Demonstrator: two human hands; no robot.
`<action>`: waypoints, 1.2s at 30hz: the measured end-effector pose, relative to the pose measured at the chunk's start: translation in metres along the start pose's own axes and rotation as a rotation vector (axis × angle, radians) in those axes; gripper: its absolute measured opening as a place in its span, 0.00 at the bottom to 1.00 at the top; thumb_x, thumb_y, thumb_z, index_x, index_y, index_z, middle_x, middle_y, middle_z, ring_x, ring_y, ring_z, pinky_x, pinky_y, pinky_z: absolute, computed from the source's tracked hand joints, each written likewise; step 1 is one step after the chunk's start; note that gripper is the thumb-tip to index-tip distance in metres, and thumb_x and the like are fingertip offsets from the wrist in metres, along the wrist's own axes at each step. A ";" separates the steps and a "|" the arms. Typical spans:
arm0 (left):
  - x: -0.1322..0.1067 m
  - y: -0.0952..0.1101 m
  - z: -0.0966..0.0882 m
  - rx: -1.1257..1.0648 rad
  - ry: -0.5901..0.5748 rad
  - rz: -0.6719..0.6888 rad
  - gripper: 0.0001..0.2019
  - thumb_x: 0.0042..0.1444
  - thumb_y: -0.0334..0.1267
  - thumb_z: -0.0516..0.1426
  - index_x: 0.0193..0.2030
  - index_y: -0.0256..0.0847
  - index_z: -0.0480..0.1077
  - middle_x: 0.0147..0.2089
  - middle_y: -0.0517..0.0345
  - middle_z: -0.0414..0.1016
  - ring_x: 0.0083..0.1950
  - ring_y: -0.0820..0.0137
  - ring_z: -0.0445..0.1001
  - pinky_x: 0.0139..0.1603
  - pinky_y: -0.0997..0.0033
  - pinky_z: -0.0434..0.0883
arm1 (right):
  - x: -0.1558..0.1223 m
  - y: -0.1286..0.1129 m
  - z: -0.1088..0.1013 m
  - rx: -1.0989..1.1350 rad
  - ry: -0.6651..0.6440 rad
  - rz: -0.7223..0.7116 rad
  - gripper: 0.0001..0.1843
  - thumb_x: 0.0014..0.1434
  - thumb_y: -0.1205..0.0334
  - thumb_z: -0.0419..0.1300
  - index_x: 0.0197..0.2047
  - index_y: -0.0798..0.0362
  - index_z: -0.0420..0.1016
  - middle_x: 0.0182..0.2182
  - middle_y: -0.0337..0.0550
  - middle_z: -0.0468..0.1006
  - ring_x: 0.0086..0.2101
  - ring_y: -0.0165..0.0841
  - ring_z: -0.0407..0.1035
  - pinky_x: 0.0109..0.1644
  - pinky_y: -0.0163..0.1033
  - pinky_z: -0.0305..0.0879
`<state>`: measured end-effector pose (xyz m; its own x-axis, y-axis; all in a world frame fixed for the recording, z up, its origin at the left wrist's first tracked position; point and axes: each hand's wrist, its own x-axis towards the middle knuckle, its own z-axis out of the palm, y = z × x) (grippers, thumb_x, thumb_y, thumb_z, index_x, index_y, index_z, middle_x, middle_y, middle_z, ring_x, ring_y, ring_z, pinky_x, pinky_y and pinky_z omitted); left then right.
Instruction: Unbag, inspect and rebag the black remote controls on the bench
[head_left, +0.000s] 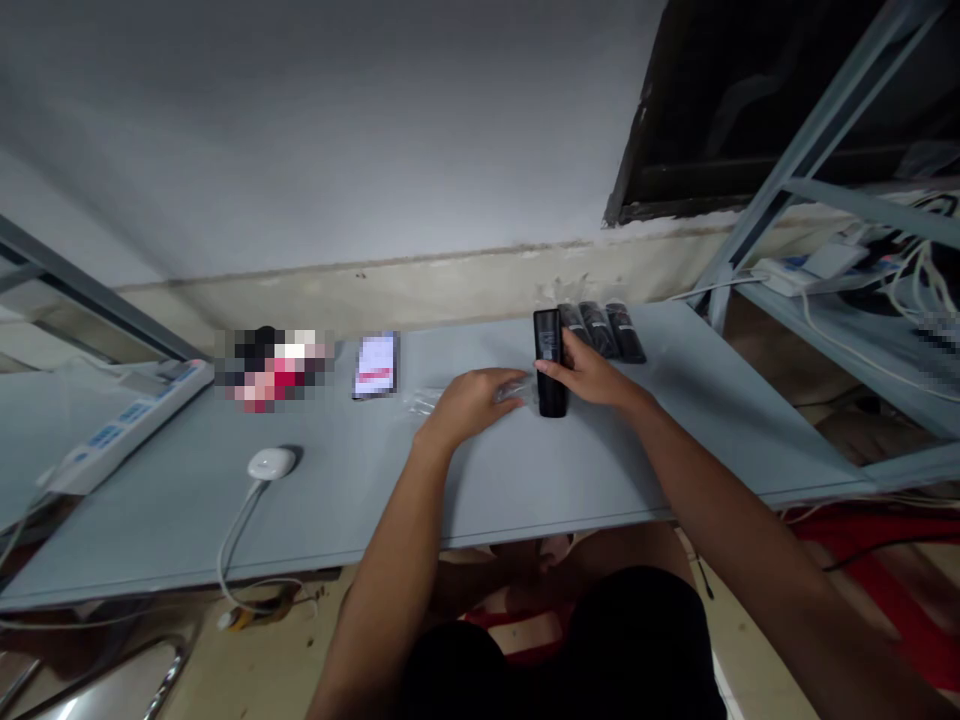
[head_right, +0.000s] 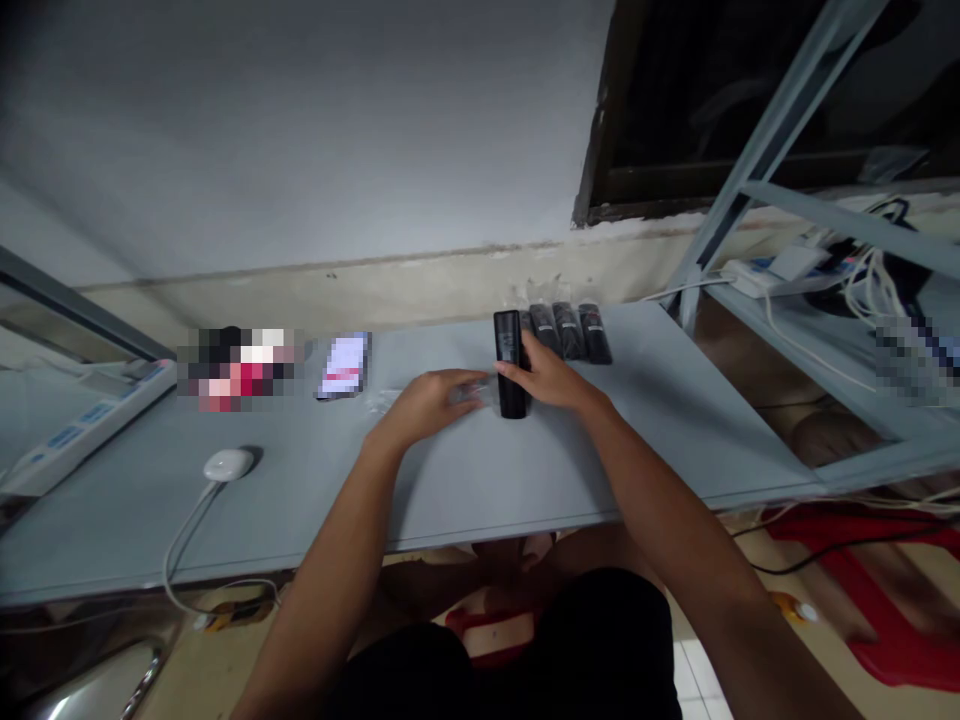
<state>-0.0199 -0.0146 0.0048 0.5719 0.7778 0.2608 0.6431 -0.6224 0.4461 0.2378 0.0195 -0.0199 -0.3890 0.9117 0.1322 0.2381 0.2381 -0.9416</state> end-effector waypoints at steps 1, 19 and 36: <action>0.000 0.002 0.000 -0.005 -0.012 0.003 0.20 0.66 0.40 0.63 0.64 0.51 0.77 0.54 0.57 0.86 0.50 0.60 0.85 0.53 0.60 0.80 | 0.000 0.000 0.001 -0.011 0.003 -0.006 0.28 0.66 0.41 0.65 0.61 0.46 0.67 0.49 0.47 0.82 0.48 0.43 0.79 0.48 0.46 0.78; 0.006 -0.001 -0.004 0.117 0.473 0.181 0.17 0.72 0.46 0.59 0.63 0.45 0.75 0.61 0.48 0.81 0.64 0.58 0.77 0.66 0.52 0.72 | 0.001 -0.015 -0.002 0.051 0.075 -0.027 0.27 0.56 0.47 0.74 0.56 0.48 0.82 0.49 0.47 0.84 0.37 0.36 0.77 0.35 0.40 0.77; 0.013 0.006 0.004 0.237 0.285 0.283 0.17 0.73 0.39 0.56 0.66 0.49 0.74 0.61 0.50 0.81 0.62 0.59 0.77 0.64 0.51 0.71 | -0.004 -0.022 0.001 0.301 -0.012 0.073 0.34 0.54 0.54 0.78 0.63 0.47 0.80 0.47 0.48 0.86 0.44 0.44 0.83 0.46 0.50 0.85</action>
<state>-0.0067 -0.0084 0.0071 0.6000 0.5472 0.5836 0.6000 -0.7903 0.1240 0.2339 0.0101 -0.0003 -0.3919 0.9182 0.0584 -0.0081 0.0600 -0.9982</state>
